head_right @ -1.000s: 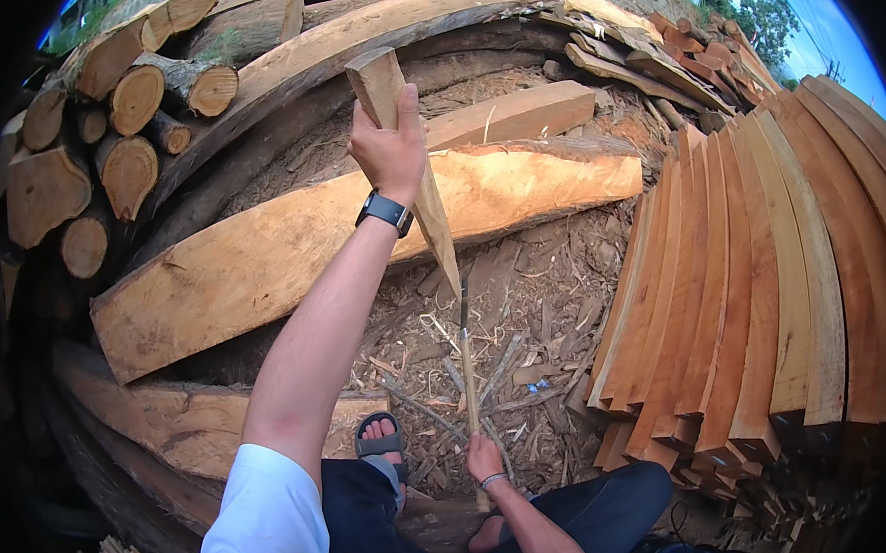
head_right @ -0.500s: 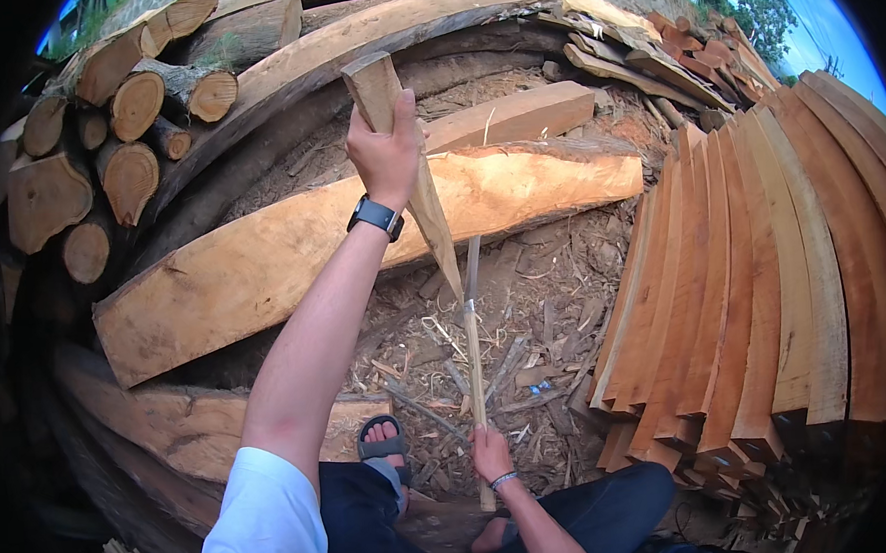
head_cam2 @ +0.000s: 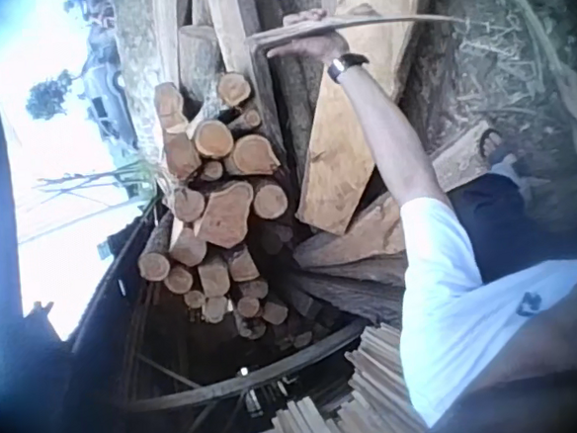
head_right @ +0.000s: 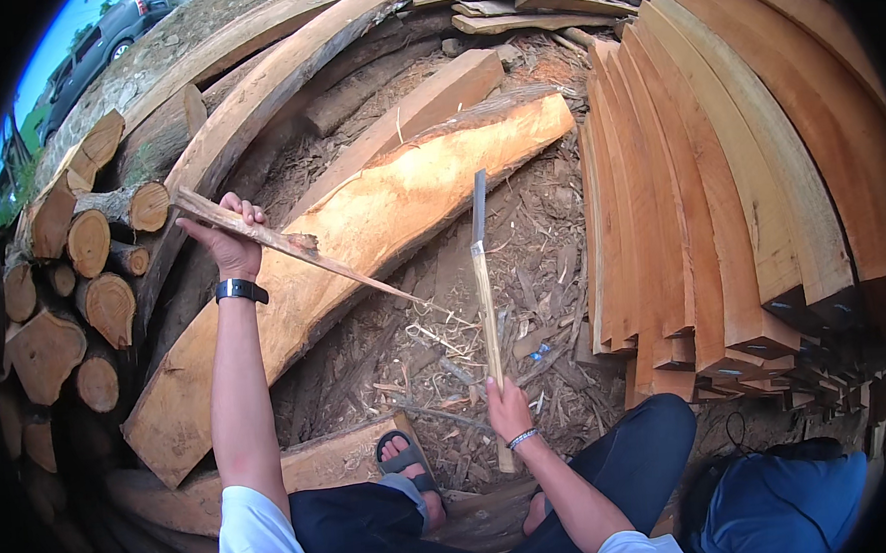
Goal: The person uses a chisel to shave and carve a wooden plank while holding it steady against a pile of logs.
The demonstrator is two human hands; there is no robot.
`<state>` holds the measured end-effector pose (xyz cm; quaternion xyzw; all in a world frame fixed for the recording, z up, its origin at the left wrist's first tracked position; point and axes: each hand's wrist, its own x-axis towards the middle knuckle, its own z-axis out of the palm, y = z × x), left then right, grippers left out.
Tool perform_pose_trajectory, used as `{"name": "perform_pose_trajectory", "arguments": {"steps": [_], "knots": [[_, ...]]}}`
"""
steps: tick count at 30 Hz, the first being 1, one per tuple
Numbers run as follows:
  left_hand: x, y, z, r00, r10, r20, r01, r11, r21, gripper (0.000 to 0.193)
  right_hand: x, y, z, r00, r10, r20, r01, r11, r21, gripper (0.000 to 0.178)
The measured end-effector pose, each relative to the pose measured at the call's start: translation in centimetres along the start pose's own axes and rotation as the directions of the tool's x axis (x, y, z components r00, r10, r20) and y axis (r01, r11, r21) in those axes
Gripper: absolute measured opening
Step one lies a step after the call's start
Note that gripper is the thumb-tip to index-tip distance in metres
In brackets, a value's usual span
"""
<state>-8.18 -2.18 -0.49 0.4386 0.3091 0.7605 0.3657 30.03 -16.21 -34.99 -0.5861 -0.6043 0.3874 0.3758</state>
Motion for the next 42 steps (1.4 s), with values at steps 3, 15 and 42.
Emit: {"name": "perform_pose_trajectory", "arguments": {"steps": [3, 15, 42], "knots": [[-0.5, 1.4, -6.9, 0.991, -0.035, 0.132, 0.044, 0.997, -0.063, 0.091, -0.4, -4.3, 0.1, 0.947, 0.278, 0.159, -0.316, 0.894, 0.317, 0.030], [-1.9, 2.8, -9.8, 0.981, -0.158, 0.113, 0.179, 0.961, -0.211, 0.073, -0.3, -2.2, 1.3, 0.831, 0.513, 0.215, -0.526, 0.601, 0.602, 0.023], [-0.2, -1.9, 3.5, 0.879, 0.439, -0.185, -0.324, 0.837, 0.441, 0.037, -2.9, 2.7, 4.0, 0.868, 0.187, 0.460, 0.014, 0.917, -0.399, 0.036]]}}
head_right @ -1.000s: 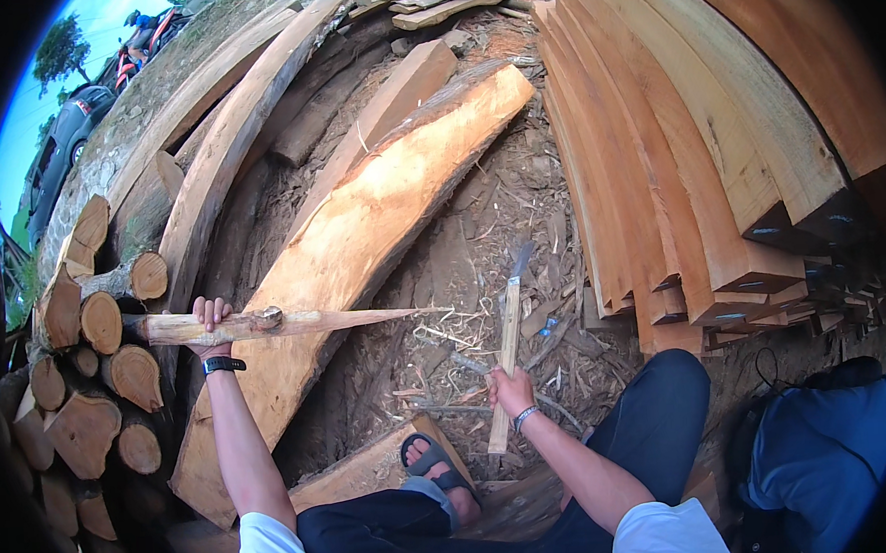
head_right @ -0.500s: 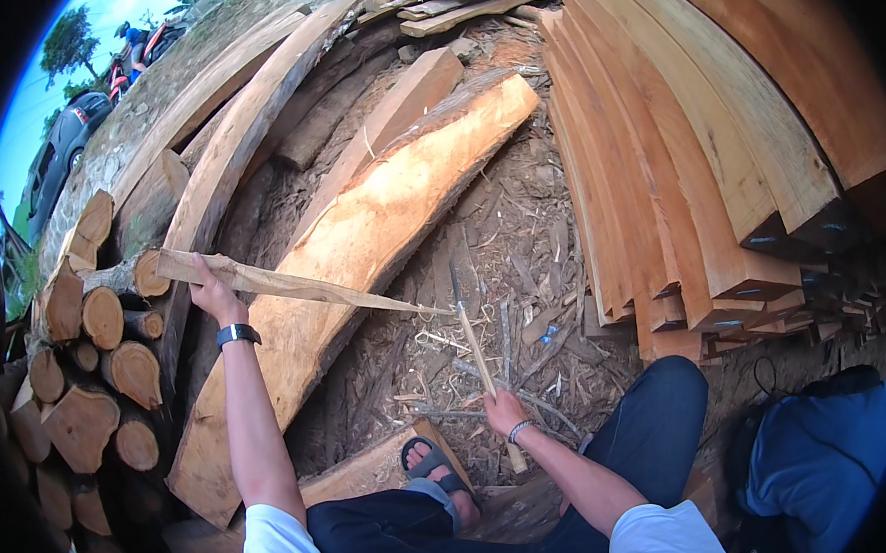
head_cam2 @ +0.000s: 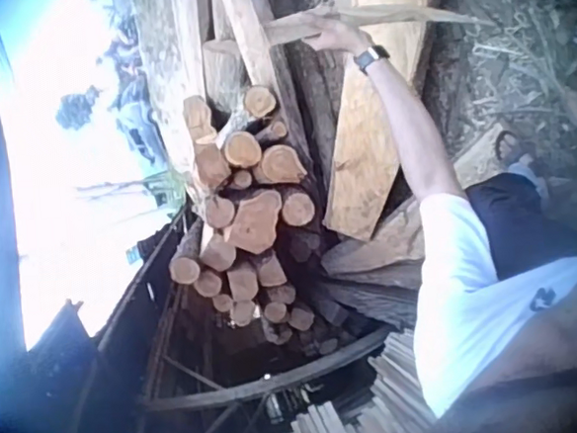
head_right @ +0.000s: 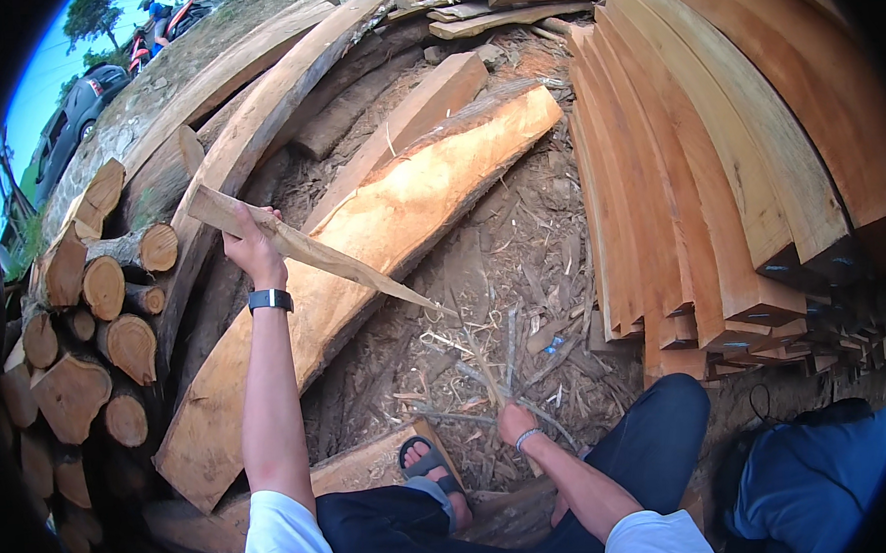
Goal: The person uses a chisel to shave and carve a wooden plank while holding it steady against a pile of logs.
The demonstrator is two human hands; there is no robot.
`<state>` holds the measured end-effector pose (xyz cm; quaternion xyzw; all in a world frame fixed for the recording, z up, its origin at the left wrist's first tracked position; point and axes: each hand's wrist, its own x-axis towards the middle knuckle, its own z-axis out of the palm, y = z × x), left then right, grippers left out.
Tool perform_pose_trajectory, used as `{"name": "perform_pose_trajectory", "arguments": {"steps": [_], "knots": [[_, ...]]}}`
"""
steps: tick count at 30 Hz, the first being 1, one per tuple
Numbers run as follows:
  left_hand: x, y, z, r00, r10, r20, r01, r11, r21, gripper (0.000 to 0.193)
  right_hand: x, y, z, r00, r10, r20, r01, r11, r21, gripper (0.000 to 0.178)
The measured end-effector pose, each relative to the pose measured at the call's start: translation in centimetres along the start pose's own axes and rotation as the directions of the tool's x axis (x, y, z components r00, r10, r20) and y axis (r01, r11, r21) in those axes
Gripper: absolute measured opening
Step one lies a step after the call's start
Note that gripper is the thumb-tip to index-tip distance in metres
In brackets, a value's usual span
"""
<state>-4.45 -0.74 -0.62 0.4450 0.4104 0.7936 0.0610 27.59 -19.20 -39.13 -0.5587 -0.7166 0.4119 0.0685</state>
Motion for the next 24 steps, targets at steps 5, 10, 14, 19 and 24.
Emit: {"name": "perform_pose_trajectory", "arguments": {"steps": [5, 10, 14, 19, 24], "knots": [[-0.2, 0.1, 1.4, 1.000, -0.009, -0.002, 0.009, 1.000, -0.026, 0.040, -1.5, -1.7, -2.0, 0.992, 0.065, -0.105, -0.058, 0.996, 0.068, 0.037], [-0.3, 0.3, 0.8, 0.999, -0.030, -0.031, 0.029, 0.999, -0.016, 0.042, -1.8, -3.3, -3.3, 0.993, 0.096, -0.068, -0.088, 0.989, 0.118, 0.039], [-0.1, 0.5, 0.6, 0.997, -0.064, -0.050, 0.063, 0.997, -0.034, 0.042, -1.7, -3.9, -3.4, 0.991, 0.077, -0.107, -0.061, 0.987, 0.146, 0.038], [-0.8, 0.8, 1.5, 0.995, -0.082, -0.048, 0.080, 0.996, -0.044, 0.041, -2.0, -3.0, -3.2, 0.990, -0.002, -0.140, 0.014, 0.996, 0.087, 0.035], [-1.1, 0.9, 2.0, 0.999, -0.051, -0.009, 0.050, 0.998, -0.028, 0.043, -2.6, -5.9, -4.1, 0.972, 0.024, -0.234, 0.005, 0.993, 0.121, 0.035]]}}
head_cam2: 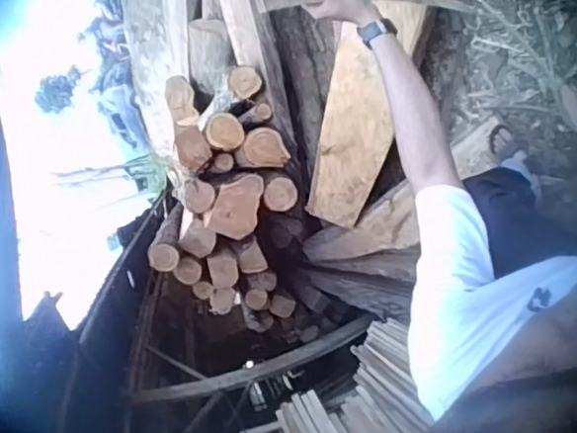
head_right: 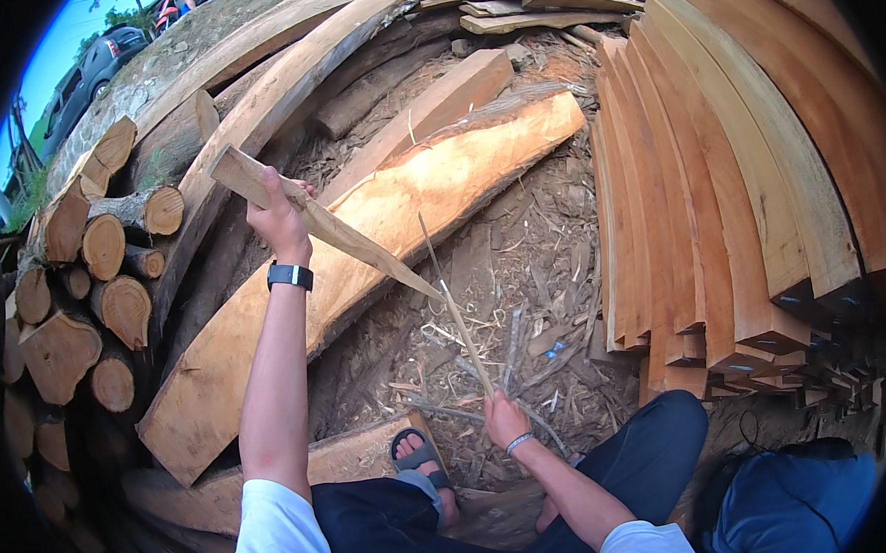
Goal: The person uses a chisel to shave and carve a wooden plank while holding it steady against a pile of logs.
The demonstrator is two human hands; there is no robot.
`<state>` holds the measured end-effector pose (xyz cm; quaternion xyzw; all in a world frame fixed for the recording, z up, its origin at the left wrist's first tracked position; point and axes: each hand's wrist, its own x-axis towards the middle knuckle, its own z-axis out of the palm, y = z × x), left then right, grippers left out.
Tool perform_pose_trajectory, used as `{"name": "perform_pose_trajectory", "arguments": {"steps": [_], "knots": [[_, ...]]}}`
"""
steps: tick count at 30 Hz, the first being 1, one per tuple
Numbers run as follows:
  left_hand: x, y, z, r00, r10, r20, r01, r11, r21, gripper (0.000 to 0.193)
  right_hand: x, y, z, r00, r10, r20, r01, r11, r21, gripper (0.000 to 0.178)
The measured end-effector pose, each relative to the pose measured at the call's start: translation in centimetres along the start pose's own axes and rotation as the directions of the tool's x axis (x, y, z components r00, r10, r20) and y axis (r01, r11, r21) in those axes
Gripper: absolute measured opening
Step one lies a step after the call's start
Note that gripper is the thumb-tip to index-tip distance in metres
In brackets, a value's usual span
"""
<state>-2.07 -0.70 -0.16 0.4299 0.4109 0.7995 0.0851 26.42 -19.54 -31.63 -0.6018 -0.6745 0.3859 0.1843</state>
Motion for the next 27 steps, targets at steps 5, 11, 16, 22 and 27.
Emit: {"name": "perform_pose_trajectory", "arguments": {"steps": [5, 11, 16, 22, 27], "knots": [[-0.9, 0.3, 1.5, 0.999, 0.013, 0.033, -0.013, 1.000, -0.008, 0.045, 0.0, 2.3, 0.3, 0.992, 0.062, 0.113, -0.052, 0.995, -0.084, 0.036], [-0.7, 0.3, 2.0, 0.998, -0.011, 0.069, 0.012, 1.000, -0.010, 0.049, 0.3, 1.4, 0.4, 0.983, 0.051, 0.176, -0.074, 0.989, 0.129, 0.035], [-0.5, 0.0, 1.5, 0.993, -0.019, 0.118, 0.022, 0.999, -0.025, 0.053, -0.3, -4.3, -4.6, 0.964, 0.067, 0.257, -0.205, 0.803, 0.559, 0.029], [-0.4, -0.4, 2.5, 0.991, -0.027, 0.133, 0.039, 0.995, -0.087, 0.051, -0.2, -3.9, -6.4, 0.969, -0.160, -0.189, 0.194, 0.965, 0.175, 0.030], [-0.8, -0.3, 2.9, 0.994, -0.031, 0.107, 0.041, 0.995, -0.088, 0.052, -1.2, 2.1, -0.4, 0.998, 0.006, 0.067, 0.010, 0.973, -0.229, 0.034]]}}
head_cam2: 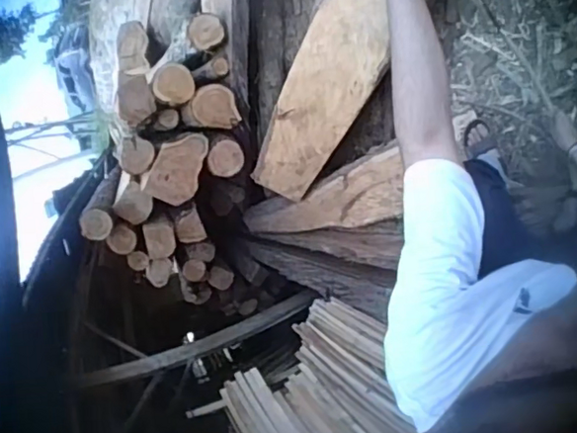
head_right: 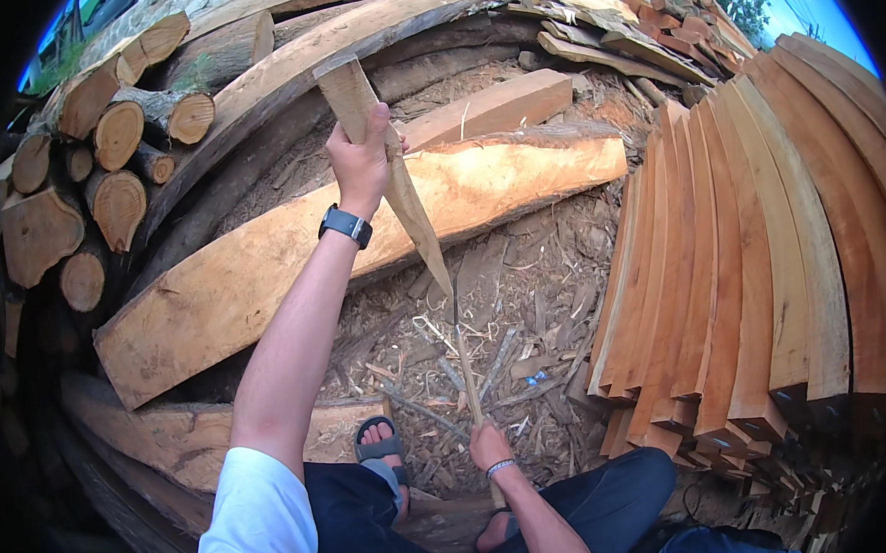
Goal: The person uses a chisel to shave and carve a wooden plank while holding it steady against a pile of logs.
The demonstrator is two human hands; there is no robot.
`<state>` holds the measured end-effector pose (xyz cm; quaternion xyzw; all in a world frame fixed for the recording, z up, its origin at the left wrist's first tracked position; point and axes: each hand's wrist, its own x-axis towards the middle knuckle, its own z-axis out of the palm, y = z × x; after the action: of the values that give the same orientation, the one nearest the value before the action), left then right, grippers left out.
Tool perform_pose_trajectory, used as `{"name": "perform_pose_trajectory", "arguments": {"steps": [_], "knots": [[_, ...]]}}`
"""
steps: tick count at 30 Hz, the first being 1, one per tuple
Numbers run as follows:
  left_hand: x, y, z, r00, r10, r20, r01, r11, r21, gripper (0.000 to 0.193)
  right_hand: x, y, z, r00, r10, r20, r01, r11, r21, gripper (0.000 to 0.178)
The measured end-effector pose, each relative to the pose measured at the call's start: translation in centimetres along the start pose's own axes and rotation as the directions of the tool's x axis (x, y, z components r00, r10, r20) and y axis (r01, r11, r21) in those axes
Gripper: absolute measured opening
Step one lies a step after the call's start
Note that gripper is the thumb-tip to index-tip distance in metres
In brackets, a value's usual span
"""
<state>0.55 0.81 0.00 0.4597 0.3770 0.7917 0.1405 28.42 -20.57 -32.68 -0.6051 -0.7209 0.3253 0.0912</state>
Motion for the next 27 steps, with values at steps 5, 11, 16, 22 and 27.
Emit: {"name": "perform_pose_trajectory", "arguments": {"steps": [5, 11, 16, 22, 27], "knots": [[0.5, -0.1, -2.4, 0.999, 0.015, -0.047, -0.013, 0.998, 0.059, 0.052, 0.1, -4.5, -4.1, 0.992, -0.011, -0.125, 0.030, 0.988, 0.154, 0.034], [0.6, -0.3, -0.7, 0.999, 0.005, -0.038, -0.004, 0.999, 0.038, 0.053, 0.7, 0.8, -0.4, 0.998, 0.045, 0.035, -0.045, 0.999, 0.008, 0.036], [0.6, -0.3, -2.7, 0.998, 0.023, -0.056, -0.019, 0.997, 0.081, 0.052, -0.1, -2.9, -2.1, 0.997, 0.010, -0.073, 0.001, 0.988, 0.153, 0.035], [0.6, -0.1, -2.2, 0.998, 0.014, -0.055, -0.010, 0.997, 0.076, 0.050, 0.0, -2.6, -1.8, 0.992, -0.022, -0.127, 0.040, 0.989, 0.139, 0.032], [0.8, -0.1, -2.3, 0.998, 0.024, -0.065, -0.019, 0.997, 0.079, 0.048, 0.1, -1.5, -0.3, 0.999, -0.006, -0.042, 0.011, 0.993, 0.114, 0.030]]}}
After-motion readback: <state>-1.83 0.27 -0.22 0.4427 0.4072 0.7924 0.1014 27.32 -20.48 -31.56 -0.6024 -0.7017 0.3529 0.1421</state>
